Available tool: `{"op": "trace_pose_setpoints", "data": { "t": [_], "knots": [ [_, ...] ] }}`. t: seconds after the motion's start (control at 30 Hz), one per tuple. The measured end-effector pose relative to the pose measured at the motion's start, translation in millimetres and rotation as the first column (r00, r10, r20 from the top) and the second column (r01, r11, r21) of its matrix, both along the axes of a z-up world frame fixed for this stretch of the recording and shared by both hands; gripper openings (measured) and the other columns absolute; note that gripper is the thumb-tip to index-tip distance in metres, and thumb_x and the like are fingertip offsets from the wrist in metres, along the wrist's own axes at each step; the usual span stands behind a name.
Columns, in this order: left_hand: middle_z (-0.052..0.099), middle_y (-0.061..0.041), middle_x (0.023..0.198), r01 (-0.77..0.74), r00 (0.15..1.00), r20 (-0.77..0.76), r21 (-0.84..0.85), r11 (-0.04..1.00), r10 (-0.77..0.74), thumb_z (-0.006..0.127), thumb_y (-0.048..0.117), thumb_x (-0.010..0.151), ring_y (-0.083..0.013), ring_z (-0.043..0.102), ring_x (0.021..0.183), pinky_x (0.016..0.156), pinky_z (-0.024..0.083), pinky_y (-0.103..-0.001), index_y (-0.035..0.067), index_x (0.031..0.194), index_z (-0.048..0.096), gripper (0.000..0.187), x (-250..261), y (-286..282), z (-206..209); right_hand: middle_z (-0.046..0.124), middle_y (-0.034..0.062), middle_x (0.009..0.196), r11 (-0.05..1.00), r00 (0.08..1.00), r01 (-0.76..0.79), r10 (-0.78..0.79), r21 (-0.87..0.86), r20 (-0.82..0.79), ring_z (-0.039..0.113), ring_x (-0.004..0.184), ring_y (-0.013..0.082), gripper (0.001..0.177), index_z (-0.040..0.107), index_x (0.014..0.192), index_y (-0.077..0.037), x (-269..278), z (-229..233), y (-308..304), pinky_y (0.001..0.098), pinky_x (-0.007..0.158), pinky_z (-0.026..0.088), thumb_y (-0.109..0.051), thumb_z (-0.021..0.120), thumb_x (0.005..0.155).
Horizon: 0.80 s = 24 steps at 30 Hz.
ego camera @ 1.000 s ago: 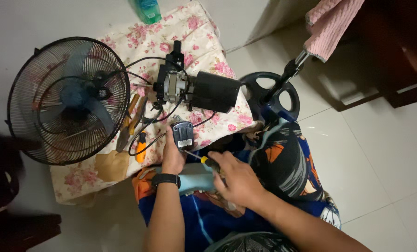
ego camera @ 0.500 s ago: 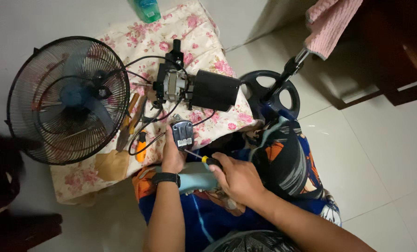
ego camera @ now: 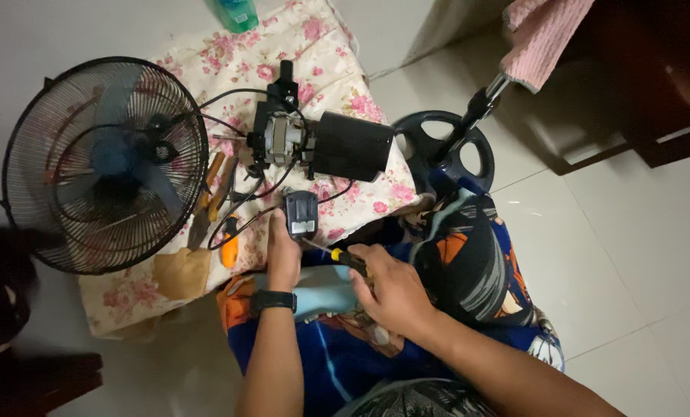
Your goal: The person uses a screwdriver to remove screws from a small black plastic fan component, then wipes the exposed interior with a pink cloth. The fan blade and motor assembly remain on the table.
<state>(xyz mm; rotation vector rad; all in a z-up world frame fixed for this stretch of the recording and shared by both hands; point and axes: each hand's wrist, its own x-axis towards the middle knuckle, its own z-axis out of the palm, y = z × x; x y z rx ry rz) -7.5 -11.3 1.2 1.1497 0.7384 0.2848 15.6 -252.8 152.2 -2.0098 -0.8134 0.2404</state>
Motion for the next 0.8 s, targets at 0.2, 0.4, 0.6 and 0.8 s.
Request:
{"op": "trace_pose_setpoints", "data": {
  "t": [0.2, 0.4, 0.6, 0.8],
  "knots": [
    [0.055, -0.007, 0.139, 0.085, 0.994, 0.070, -0.084, 0.993, -0.079, 0.045, 0.010, 0.092, -0.0183, 0.061, 0.115, 0.093, 0.053, -0.032, 0.014, 0.160, 0.026, 0.071, -20, 1, 14, 0.066, 0.0172, 0.099, 0.988, 0.968, 0.089, -0.116, -0.126, -0.224, 0.070, 0.070, 0.0355, 0.035, 0.061, 0.123, -0.003, 11, 4, 5, 0.0452, 0.065, 0.053, -0.023, 0.062, 0.095],
    [0.053, -0.011, 0.142, 0.153, 0.972, 0.126, 0.315, 0.937, -0.201, 0.056, -0.014, 0.084, -0.0168, 0.060, 0.120, 0.096, 0.053, -0.029, 0.011, 0.162, 0.013, 0.093, -27, -15, 38, 0.065, 0.0180, 0.101, 0.995, 0.996, 0.080, -0.077, 0.058, -0.048, 0.069, 0.082, 0.0365, 0.031, 0.062, 0.120, 0.001, 15, 2, 2, 0.0442, 0.070, 0.054, -0.020, 0.063, 0.097],
    [0.064, -0.012, 0.128, 0.099, 0.995, -0.022, 0.487, 0.867, -0.102, 0.063, -0.014, 0.083, -0.0177, 0.068, 0.111, 0.092, 0.056, -0.030, 0.007, 0.152, 0.033, 0.078, -19, -27, 47, 0.063, 0.0156, 0.105, 0.997, 0.999, 0.044, -0.043, 0.059, -0.022, 0.069, 0.085, 0.0352, 0.022, 0.065, 0.120, -0.005, 14, -2, 3, 0.0431, 0.073, 0.054, -0.017, 0.062, 0.101],
    [0.065, -0.013, 0.128, 0.092, 0.994, -0.100, 0.525, 0.846, -0.046, 0.067, -0.007, 0.080, -0.0199, 0.068, 0.112, 0.092, 0.057, -0.032, 0.007, 0.150, 0.039, 0.077, -15, -31, 42, 0.054, 0.0209, 0.120, 0.998, 0.994, 0.017, -0.010, 0.062, -0.110, 0.068, 0.079, 0.0345, 0.036, 0.060, 0.122, -0.001, 14, -3, 9, 0.0418, 0.070, 0.055, -0.014, 0.064, 0.089]
  ]
}}
